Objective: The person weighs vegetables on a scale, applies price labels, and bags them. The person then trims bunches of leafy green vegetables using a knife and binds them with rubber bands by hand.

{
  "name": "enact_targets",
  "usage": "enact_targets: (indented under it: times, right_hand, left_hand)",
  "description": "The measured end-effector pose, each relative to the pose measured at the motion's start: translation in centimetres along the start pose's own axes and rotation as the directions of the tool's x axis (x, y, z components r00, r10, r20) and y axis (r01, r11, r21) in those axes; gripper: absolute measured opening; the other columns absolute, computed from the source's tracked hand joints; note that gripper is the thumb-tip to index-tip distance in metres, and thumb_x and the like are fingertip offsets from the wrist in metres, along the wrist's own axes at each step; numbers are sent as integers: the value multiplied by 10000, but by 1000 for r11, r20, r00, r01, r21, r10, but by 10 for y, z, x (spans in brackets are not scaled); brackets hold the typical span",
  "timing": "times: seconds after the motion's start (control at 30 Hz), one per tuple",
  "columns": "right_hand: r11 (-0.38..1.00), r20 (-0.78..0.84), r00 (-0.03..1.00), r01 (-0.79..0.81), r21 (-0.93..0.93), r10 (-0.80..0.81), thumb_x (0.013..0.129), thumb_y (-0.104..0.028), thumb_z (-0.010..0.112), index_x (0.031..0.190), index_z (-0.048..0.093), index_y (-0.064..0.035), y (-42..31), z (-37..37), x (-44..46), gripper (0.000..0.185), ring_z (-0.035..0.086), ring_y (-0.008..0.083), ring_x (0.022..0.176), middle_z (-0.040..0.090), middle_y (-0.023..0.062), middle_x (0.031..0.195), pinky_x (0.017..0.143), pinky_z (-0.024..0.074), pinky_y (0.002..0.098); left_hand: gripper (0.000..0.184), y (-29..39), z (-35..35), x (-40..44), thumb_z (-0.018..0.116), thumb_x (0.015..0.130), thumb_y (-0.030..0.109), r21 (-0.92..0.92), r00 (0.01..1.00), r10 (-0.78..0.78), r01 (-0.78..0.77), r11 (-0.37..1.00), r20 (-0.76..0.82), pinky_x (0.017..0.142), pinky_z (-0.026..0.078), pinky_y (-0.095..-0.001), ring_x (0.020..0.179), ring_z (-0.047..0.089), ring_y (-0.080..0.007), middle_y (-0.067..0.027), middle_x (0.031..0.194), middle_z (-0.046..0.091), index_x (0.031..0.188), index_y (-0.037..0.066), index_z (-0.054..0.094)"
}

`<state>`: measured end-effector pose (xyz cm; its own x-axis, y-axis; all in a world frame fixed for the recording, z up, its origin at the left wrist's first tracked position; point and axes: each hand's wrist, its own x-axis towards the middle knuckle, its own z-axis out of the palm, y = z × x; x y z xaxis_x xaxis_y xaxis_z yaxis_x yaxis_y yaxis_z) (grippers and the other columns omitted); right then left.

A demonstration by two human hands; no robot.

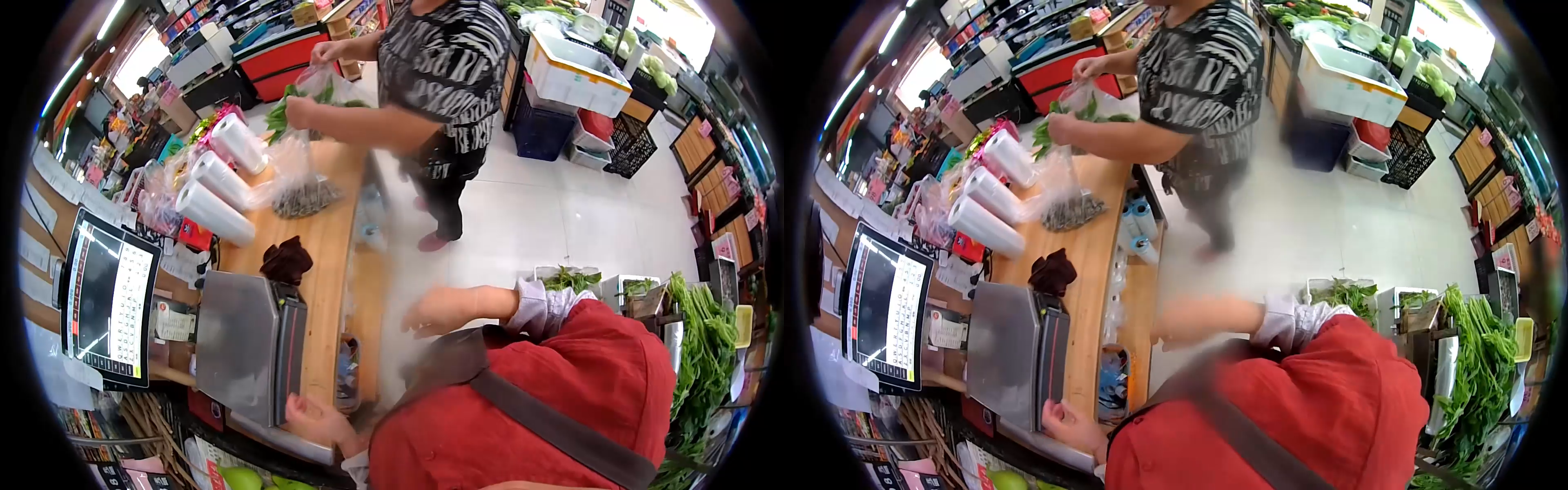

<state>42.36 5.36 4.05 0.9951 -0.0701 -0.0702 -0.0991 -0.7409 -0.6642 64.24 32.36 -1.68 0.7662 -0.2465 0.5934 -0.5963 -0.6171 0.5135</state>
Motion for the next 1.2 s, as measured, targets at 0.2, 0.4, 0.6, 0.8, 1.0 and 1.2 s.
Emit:
enact_targets:
  times: [0.2, 0.4, 0.6, 0.8, 1.0, 1.2]
  right_hand:
    - [998, -185, 981, 56, 3, -55, 826, -165, 623, 883, 638, -76, 30, -30, -69, 107, 601, 291, 729, 637, 82, 823, 643, 484, 365]
    - [983, -304, 947, -48, 178, 102, 777, -97, 670, 745, 625, -16, 17, -83, -128, 98, 591, 291, 625, 609, 122, 687, 560, 459, 338]
    - [984, -269, 962, 9, 178, 40, 771, -80, 670, 782, 648, -22, 22, -61, -137, 63, 615, 250, 619, 639, 111, 722, 552, 476, 312]
    - [957, -124, 961, 261, 127, -246, 782, -114, 663, 795, 639, -74, -3, -27, -86, 49, 627, 268, 645, 646, 86, 737, 562, 497, 341]
    - [901, -80, 902, 429, 67, -424, 783, -153, 669, 823, 627, -95, -32, 16, -27, 83, 621, 270, 634, 642, 75, 729, 549, 490, 358]
    - [922, -153, 917, 382, 61, -370, 782, -155, 669, 847, 622, -92, -54, 57, 21, 102, 627, 251, 621, 644, 71, 714, 547, 496, 349]
  left_hand:
    - [145, 107, 42, -54, 553, 862, 127, -396, 759, 182, 108, 912, 625, 724, 458, -358, 784, 585, -267, -147, 854, 617, 934, 18, 614]
    - [169, 180, 50, -112, 611, 841, 241, -485, 628, 322, 101, 869, 708, 618, 506, -329, 704, 650, -220, -79, 828, 648, 930, 98, 622]
    - [249, 203, 32, -110, 652, 825, 260, -545, 593, 363, 156, 823, 719, 619, 490, -321, 681, 618, -227, -97, 780, 625, 940, 46, 600]
    - [460, 174, 29, -107, 595, 875, 385, -650, 612, 332, 419, 633, 718, 737, 480, -308, 805, 593, -179, -113, 971, 603, 1157, 27, 537]
    - [651, 112, 30, -101, 502, 899, 491, -645, 548, 341, 630, 433, 764, 915, 420, -331, 1067, 517, -189, -128, 1271, 455, 1381, 85, 338]
    - [754, 77, 19, -73, 336, 906, 621, -613, 538, 421, 788, 56, 731, 956, 389, -361, 1189, 429, -217, -132, 1399, 299, 1454, 123, 192]
